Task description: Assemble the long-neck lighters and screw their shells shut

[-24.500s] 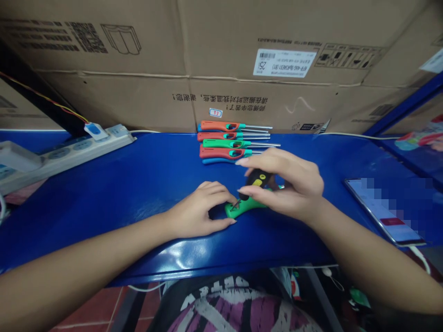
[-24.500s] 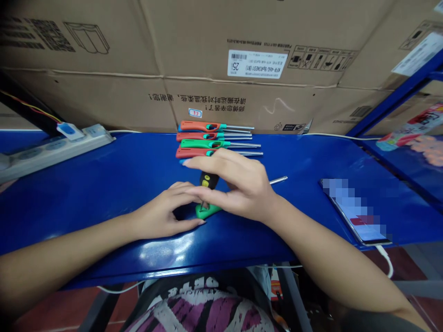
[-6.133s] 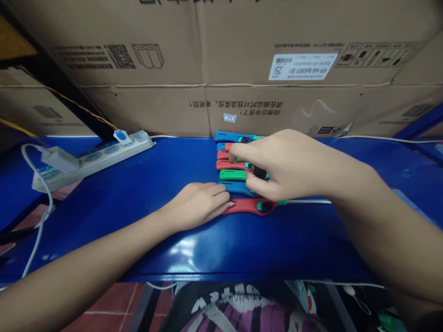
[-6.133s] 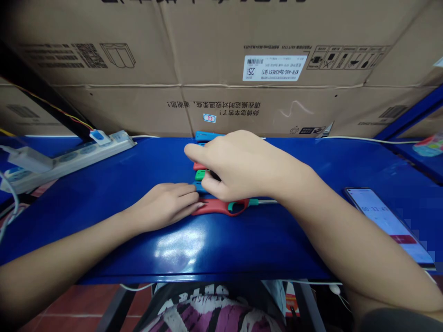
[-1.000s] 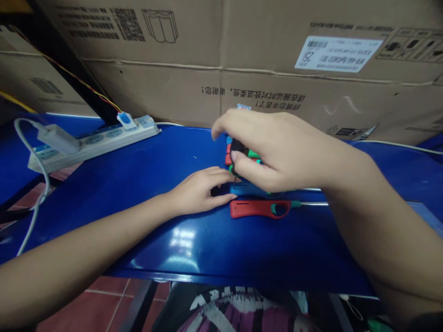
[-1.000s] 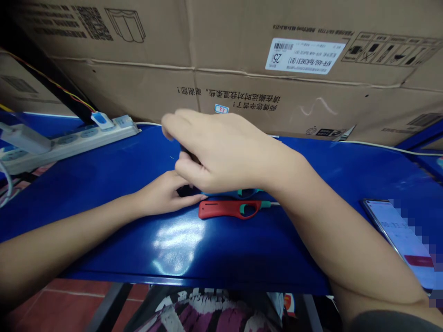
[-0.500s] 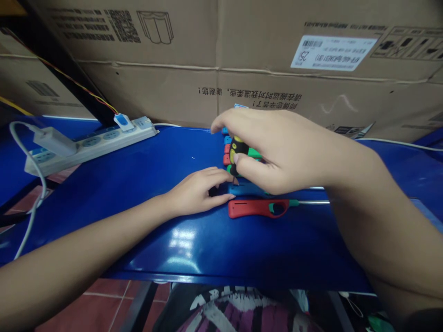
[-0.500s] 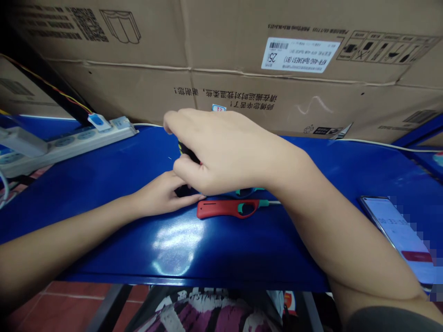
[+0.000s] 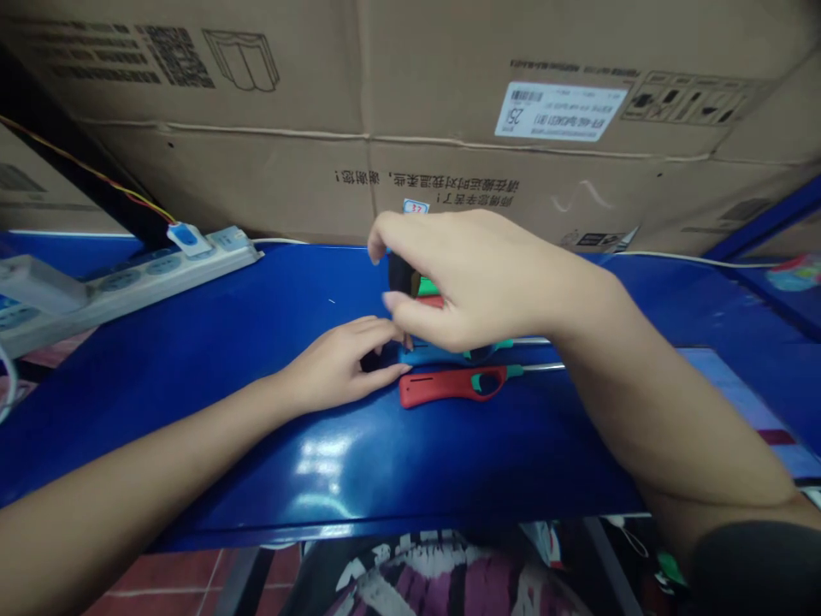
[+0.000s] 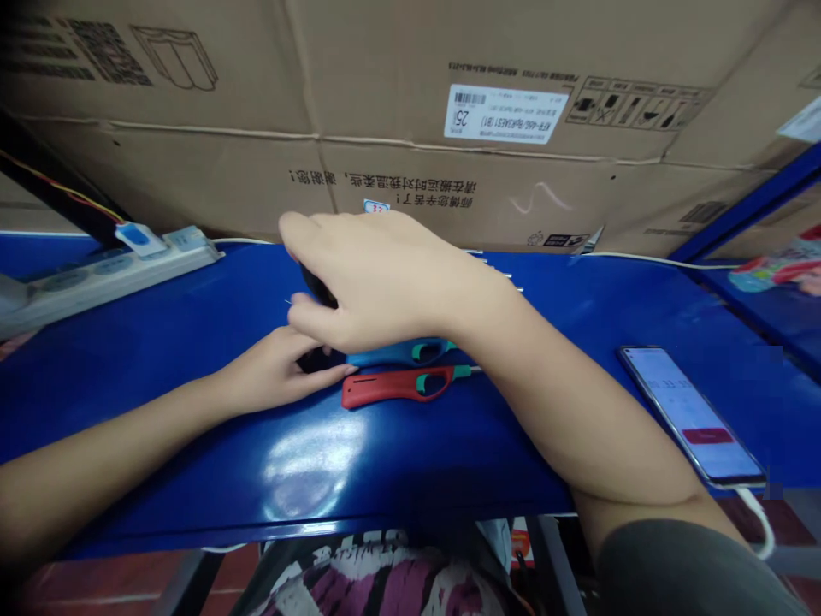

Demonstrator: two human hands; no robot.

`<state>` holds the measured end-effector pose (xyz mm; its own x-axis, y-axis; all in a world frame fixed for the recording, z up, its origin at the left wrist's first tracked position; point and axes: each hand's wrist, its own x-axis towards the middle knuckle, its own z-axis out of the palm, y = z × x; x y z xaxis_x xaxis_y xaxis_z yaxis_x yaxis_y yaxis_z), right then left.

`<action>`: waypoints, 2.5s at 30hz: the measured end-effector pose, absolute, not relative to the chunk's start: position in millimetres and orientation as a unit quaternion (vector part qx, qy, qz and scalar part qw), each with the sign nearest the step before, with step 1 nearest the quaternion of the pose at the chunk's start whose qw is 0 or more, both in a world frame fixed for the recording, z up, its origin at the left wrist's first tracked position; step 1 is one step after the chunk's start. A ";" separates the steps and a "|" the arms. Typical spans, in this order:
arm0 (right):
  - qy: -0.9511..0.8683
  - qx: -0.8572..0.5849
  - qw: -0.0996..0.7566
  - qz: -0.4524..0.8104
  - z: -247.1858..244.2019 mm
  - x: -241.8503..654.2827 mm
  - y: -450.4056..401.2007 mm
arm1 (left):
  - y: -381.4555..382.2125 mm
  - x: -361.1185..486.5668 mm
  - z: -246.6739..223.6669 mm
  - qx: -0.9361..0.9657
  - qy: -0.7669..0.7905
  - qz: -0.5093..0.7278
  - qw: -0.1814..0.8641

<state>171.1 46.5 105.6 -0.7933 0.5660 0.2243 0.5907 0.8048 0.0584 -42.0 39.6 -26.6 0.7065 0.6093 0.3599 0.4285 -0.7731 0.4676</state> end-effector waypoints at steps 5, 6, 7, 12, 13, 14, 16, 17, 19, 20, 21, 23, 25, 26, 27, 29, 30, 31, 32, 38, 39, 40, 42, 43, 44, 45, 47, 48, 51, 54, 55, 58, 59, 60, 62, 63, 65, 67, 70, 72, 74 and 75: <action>-0.946 -0.304 0.083 -0.071 106.2 170.9 46.8 | 39.5 -40.9 -27.4 0.905 0.302 0.246 0.172; -0.947 -0.303 0.084 -0.073 106.3 170.9 46.7 | 39.7 -40.8 -27.9 0.905 0.303 0.246 0.168; -0.947 -0.302 0.086 -0.075 106.4 171.1 46.5 | 40.0 -40.7 -28.4 0.905 0.306 0.245 0.165; -0.949 -0.293 0.101 -0.058 107.3 173.1 45.9 | 41.0 -41.5 -30.0 0.906 0.315 0.235 0.161; -0.948 -0.295 0.102 -0.056 107.4 173.5 45.8 | 41.1 -41.6 -30.0 0.906 0.316 0.233 0.159; -0.948 -0.296 0.102 -0.057 107.4 173.8 45.7 | 41.1 -41.7 -30.0 0.906 0.318 0.232 0.158; -0.949 -0.293 0.104 -0.058 107.5 174.3 45.5 | 41.1 -41.6 -29.8 0.905 0.319 0.232 0.160; -0.950 -0.289 0.106 -0.054 107.5 174.4 45.3 | 41.1 -41.5 -29.7 0.905 0.318 0.233 0.158; -0.951 -0.285 0.108 -0.044 107.7 174.3 44.8 | 41.0 -41.3 -29.7 0.906 0.318 0.238 0.149; -0.952 -0.284 0.109 -0.043 107.7 174.2 44.5 | 40.9 -41.1 -29.8 0.906 0.318 0.239 0.145; -0.952 -0.283 0.109 -0.044 107.7 174.0 44.3 | 40.8 -40.9 -29.8 0.906 0.319 0.238 0.145; -0.953 -0.280 0.108 -0.045 107.8 173.4 43.6 | 40.8 -40.5 -30.0 0.906 0.317 0.237 0.150; -0.953 -0.281 0.109 -0.036 108.1 172.7 42.9 | 41.0 -39.9 -29.8 0.907 0.313 0.237 0.151; -0.952 -0.285 0.107 -0.031 108.4 172.5 42.6 | 41.0 -39.6 -29.6 0.908 0.312 0.237 0.149; -0.951 -0.289 0.104 -0.030 108.6 172.3 42.5 | 41.1 -39.3 -29.3 0.908 0.312 0.237 0.148; -0.951 -0.292 0.098 -0.036 109.0 172.4 42.7 | 41.1 -39.1 -28.5 0.907 0.314 0.235 0.156; -0.951 -0.290 0.096 -0.038 109.1 172.6 43.0 | 41.0 -39.1 -28.1 0.905 0.314 0.235 0.162; -0.952 -0.289 0.096 -0.039 108.9 172.9 43.5 | 41.0 -39.2 -27.7 0.905 0.313 0.236 0.167; -0.952 -0.288 0.098 -0.039 108.7 173.3 44.1 | 41.0 -39.3 -27.5 0.905 0.311 0.237 0.168; -0.955 -0.269 0.102 -0.064 106.7 175.3 45.4 | 40.7 -40.3 -28.9 0.906 0.313 0.236 0.156; -0.956 -0.268 0.104 -0.062 106.8 175.3 45.1 | 40.7 -40.5 -29.3 0.906 0.316 0.236 0.153; -0.956 -0.268 0.104 -0.061 107.0 175.2 44.7 | 40.7 -40.7 -29.7 0.905 0.321 0.235 0.148; -0.955 -0.271 0.097 -0.072 107.5 174.8 44.3 | 40.8 -41.1 -29.8 0.904 0.330 0.227 0.146; -0.955 -0.271 0.090 -0.080 107.7 174.4 44.2 | 40.9 -41.1 -29.5 0.904 0.332 0.224 0.150; -0.956 -0.268 0.084 -0.086 107.9 174.1 44.3 | 41.0 -40.9 -29.2 0.904 0.329 0.224 0.156; -0.957 -0.264 0.080 -0.086 108.0 173.8 44.4 | 41.1 -40.7 -28.8 0.904 0.325 0.226 0.160; -0.958 -0.264 0.078 -0.076 108.3 173.4 44.5 | 41.4 -39.9 -28.3 0.906 0.317 0.231 0.158; -0.958 -0.266 0.079 -0.070 108.5 173.3 44.4 | 41.5 -39.5 -28.2 0.907 0.316 0.233 0.154; -0.955 -0.276 0.084 -0.064 109.0 173.3 43.6 | 41.3 -38.8 -28.4 0.906 0.318 0.231 0.156; -0.955 -0.277 0.095 -0.050 109.1 173.0 42.4 | 40.5 -39.3 -28.5 0.905 0.322 0.231 0.158; -0.954 -0.278 0.097 -0.048 109.0 172.9 42.0 | 40.2 -39.5 -28.4 0.904 0.324 0.230 0.155; -0.955 -0.276 0.093 -0.054 108.6 172.4 41.2 | 39.7 -40.0 -28.0 0.906 0.326 0.223 0.152; -0.956 -0.274 0.092 -0.052 108.5 172.2 40.9 | 39.7 -40.0 -28.0 0.906 0.326 0.221 0.152; -0.956 -0.273 0.092 -0.048 108.5 172.2 40.7 | 39.6 -39.9 -28.0 0.907 0.326 0.222 0.151; -0.956 -0.275 0.095 -0.040 108.4 172.1 40.5 | 39.6 -39.6 -28.0 0.907 0.324 0.226 0.148; -0.955 -0.276 0.099 -0.040 108.5 172.2 40.5 | 39.5 -39.5 -28.1 0.906 0.323 0.227 0.149; -0.955 -0.274 0.103 -0.042 108.7 172.3 40.7 | 39.5 -39.5 -28.3 0.907 0.319 0.227 0.156; -0.956 -0.271 0.106 -0.038 109.1 172.5 41.0 | 39.6 -40.0 -28.6 0.907 0.317 0.227 0.159; -0.955 -0.272 0.108 -0.038 109.7 172.3 41.8 | 39.6 -41.0 -29.1 0.907 0.322 0.226 0.153; -0.955 -0.274 0.108 -0.044 109.5 171.9 42.7 | 39.5 -41.3 -29.1 0.906 0.322 0.225 0.157; -0.955 -0.271 0.110 -0.047 109.1 171.4 43.6 | 39.4 -41.3 -29.0 0.907 0.318 0.227 0.160; -0.955 -0.269 0.112 -0.046 108.8 171.3 44.0 | 39.3 -41.2 -28.9 0.907 0.315 0.229 0.158</action>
<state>171.3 44.0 108.8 -0.8299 0.5042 0.2389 0.5249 0.8507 0.0280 -41.2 39.3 -28.9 0.6963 0.6445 0.3158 0.4999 -0.7512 0.4310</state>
